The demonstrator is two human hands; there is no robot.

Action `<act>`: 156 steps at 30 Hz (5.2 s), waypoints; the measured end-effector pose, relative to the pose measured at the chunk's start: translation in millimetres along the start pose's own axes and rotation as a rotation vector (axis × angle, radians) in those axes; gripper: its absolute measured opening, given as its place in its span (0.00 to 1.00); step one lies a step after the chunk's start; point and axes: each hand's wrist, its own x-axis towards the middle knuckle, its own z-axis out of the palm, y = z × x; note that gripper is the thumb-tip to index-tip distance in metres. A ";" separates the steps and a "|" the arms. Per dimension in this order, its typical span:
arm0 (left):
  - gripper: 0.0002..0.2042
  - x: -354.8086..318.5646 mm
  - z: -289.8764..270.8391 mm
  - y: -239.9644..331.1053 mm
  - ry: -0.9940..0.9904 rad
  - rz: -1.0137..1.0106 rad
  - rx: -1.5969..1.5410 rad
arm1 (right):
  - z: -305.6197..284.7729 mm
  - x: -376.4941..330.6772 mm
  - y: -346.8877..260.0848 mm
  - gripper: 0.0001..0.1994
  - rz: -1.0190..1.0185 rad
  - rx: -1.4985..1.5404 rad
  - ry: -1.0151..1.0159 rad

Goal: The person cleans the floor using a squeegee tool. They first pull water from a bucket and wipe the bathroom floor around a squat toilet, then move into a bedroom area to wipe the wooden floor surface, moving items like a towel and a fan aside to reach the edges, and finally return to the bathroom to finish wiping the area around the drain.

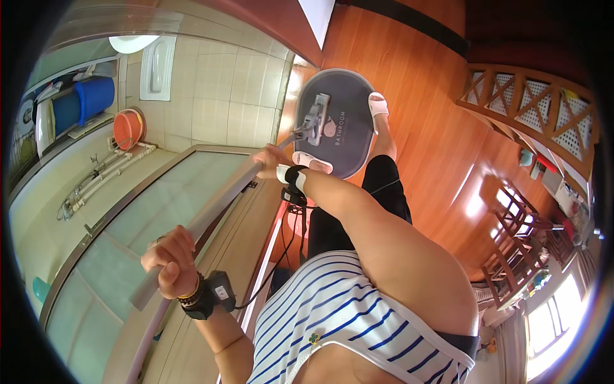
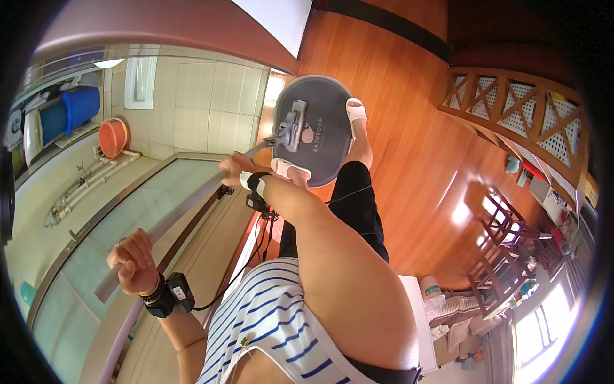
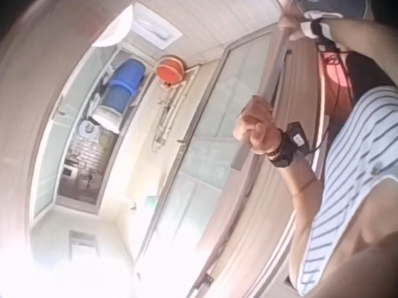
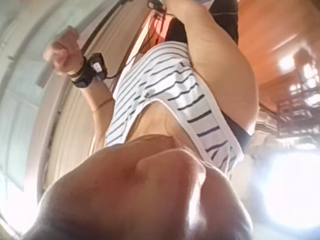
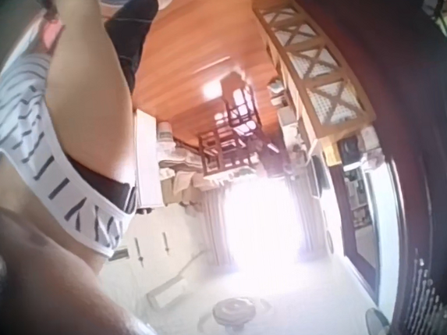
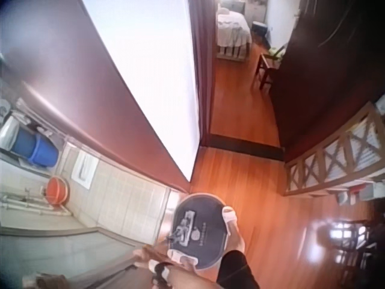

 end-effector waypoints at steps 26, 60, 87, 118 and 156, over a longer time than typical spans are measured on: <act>0.13 16.7 -35.8 7.4 0.076 -0.086 0.003 | 14.2 14.7 -42.5 0.09 0.096 -0.112 -0.163; 0.11 -10.7 -29.0 81.6 -0.293 0.187 -0.117 | 7.6 -12.3 -103.5 0.09 -0.121 -0.058 0.216; 0.10 -15.3 -0.6 -34.1 0.371 -0.025 -0.227 | -13.8 -45.2 -1.0 0.09 0.242 -0.207 -0.106; 0.13 23.5 -78.8 0.6 0.344 0.043 -0.124 | 38.1 61.0 -43.8 0.07 0.100 -0.099 -0.104; 0.12 49.6 -155.6 0.7 0.330 0.279 -0.058 | 96.6 163.4 -80.8 0.10 -0.140 -0.103 -0.184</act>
